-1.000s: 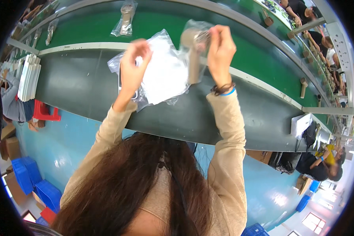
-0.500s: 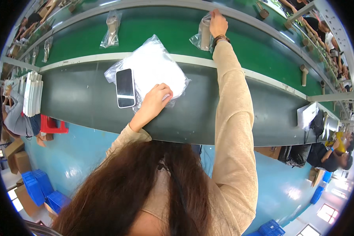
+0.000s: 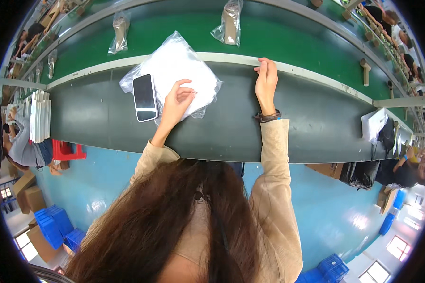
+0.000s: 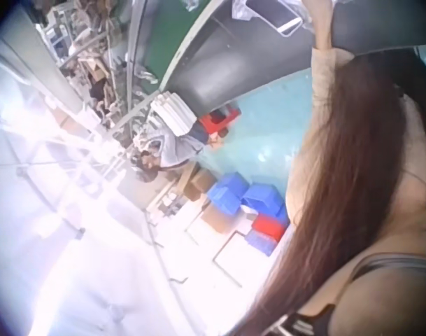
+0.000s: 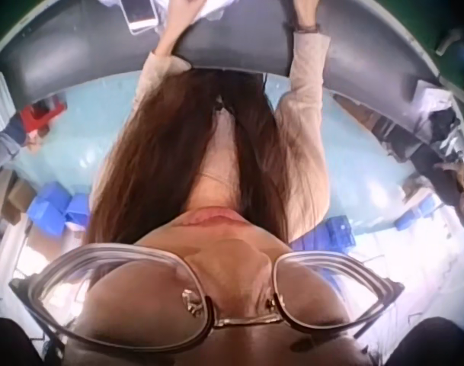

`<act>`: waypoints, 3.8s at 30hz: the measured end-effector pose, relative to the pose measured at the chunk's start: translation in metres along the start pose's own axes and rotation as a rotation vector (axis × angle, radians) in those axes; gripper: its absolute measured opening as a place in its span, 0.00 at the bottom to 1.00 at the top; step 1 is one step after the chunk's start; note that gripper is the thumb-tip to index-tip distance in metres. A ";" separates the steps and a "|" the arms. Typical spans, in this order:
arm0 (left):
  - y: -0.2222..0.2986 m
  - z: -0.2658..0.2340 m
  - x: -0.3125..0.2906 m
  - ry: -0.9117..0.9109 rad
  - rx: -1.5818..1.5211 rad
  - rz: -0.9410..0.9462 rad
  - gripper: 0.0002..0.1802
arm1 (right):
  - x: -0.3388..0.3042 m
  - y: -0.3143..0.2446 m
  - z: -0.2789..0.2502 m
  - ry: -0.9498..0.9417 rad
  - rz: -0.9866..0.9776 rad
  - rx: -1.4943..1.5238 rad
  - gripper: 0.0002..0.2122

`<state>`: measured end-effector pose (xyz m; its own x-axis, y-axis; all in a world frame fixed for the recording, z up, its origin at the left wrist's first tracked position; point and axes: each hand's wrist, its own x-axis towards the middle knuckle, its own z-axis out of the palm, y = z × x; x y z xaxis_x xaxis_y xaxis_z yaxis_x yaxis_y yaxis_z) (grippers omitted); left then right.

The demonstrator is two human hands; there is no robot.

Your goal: The person assembles handheld fans by connecting fan components by hand, inserts each fan into a plastic bag, and places the bagged fans onto the conveyor belt.

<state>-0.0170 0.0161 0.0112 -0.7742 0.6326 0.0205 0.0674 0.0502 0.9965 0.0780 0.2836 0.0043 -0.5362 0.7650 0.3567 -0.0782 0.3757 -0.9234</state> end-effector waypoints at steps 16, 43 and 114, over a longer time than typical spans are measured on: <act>0.000 -0.009 -0.003 -0.086 -0.196 -0.175 0.22 | -0.018 -0.010 -0.012 -0.012 0.064 -0.109 0.13; 0.024 0.003 -0.020 -0.040 0.465 0.176 0.08 | 0.002 0.004 -0.052 -0.054 0.148 -0.124 0.13; 0.091 -0.013 -0.031 -0.195 -0.025 0.198 0.25 | -0.115 -0.119 0.024 -0.184 -0.189 0.326 0.42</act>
<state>0.0046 -0.0086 0.1026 -0.6112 0.7654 0.2013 0.1881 -0.1065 0.9764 0.1285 0.1385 0.0700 -0.6257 0.5815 0.5199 -0.4358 0.2922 -0.8513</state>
